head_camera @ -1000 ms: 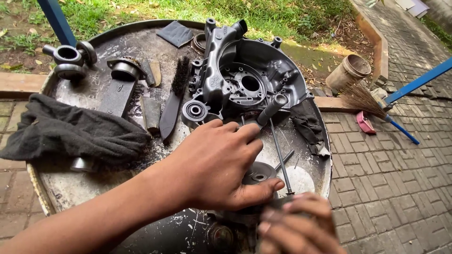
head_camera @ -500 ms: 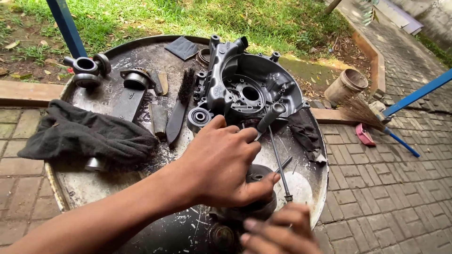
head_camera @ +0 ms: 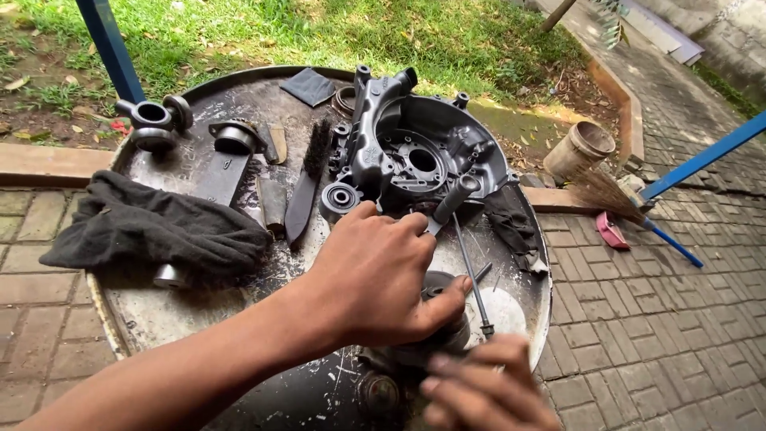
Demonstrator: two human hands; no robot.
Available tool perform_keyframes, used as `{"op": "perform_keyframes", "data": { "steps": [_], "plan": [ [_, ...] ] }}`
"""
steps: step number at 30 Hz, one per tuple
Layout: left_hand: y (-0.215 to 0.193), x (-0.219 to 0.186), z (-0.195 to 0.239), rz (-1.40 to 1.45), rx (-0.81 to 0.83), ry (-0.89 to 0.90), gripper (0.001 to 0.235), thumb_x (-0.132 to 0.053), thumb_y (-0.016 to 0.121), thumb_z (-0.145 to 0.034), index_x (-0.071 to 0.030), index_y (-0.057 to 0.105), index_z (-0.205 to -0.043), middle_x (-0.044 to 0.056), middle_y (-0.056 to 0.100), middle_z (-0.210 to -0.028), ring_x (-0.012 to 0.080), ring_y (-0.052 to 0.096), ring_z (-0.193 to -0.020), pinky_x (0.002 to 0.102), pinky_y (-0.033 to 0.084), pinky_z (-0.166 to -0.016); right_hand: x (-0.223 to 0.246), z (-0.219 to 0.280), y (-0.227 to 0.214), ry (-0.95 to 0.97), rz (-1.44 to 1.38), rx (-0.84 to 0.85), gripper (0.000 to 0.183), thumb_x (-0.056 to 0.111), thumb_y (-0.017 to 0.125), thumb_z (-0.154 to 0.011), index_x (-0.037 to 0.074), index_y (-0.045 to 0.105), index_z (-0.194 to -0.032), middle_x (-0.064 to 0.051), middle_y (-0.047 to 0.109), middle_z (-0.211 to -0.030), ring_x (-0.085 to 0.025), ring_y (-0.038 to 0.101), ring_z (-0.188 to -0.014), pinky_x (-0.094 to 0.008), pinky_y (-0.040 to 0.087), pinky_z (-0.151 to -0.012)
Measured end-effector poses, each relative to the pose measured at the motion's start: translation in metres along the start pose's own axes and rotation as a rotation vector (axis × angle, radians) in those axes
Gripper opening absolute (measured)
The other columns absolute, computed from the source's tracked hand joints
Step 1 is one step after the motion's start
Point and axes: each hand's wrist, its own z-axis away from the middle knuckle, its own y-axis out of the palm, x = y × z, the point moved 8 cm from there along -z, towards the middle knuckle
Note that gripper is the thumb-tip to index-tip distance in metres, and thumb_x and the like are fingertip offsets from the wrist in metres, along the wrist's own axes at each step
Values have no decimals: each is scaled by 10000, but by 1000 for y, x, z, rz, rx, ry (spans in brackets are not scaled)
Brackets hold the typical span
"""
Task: The person uses a metal file to scrape and smooth the surface of a cylindrical engine part, then wipes it with a cloth. The work is performed on a metal barrel top outdoors with other engine components and tools nearby.
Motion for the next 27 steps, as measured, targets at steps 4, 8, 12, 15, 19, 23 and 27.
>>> {"op": "perform_keyframes", "data": {
  "steps": [4,8,12,15,19,23,27],
  "plan": [
    [-6,-1,2,-43,-72,-13,692,-621,383,-962,-88,726,-684,141,701,-787,327,672,-547,500,459,-693,-10,-4,-9,183,6,-265,133,167,672,-852,77,709,-760,-60,730,-760,-169,622,-671,-255,510,-651],
    [-1,0,2,-58,34,-41,728,-650,325,-983,-123,670,-619,95,667,-704,226,610,-486,451,461,-654,0,2,-1,95,12,-131,80,226,680,-880,162,727,-873,-9,756,-935,-127,643,-755,-276,525,-734],
    [2,2,3,-73,57,-83,680,-598,297,-1017,-178,563,-552,18,552,-569,153,469,-414,402,439,-571,-10,5,-6,215,61,-222,90,186,681,-863,110,723,-842,-42,731,-838,-171,635,-720,-282,518,-736],
    [-7,-2,6,-102,28,-96,713,-616,373,-995,-120,663,-572,84,634,-614,269,589,-445,462,458,-574,7,21,10,-5,76,-97,91,357,655,-936,283,709,-939,142,740,-1034,-80,549,-741,-289,482,-745],
    [-5,-3,6,-143,-23,-99,756,-666,349,-991,-129,719,-610,109,680,-671,342,654,-497,476,451,-548,-9,8,-9,153,36,-180,94,219,682,-852,149,713,-796,-7,751,-816,-139,684,-724,-278,530,-724],
    [-8,0,5,-160,-8,-109,773,-687,329,-995,-147,700,-585,90,673,-661,286,637,-480,446,459,-549,-12,19,-4,36,62,-73,149,319,677,-904,191,727,-960,-2,764,-1016,-133,662,-831,-321,557,-824],
    [-7,-2,8,-182,-102,-100,760,-709,384,-977,-144,756,-631,122,694,-668,357,660,-514,461,454,-547,-18,9,-6,197,51,-225,70,122,671,-851,99,725,-812,-61,761,-855,-187,608,-714,-267,524,-694]
  ]
}}
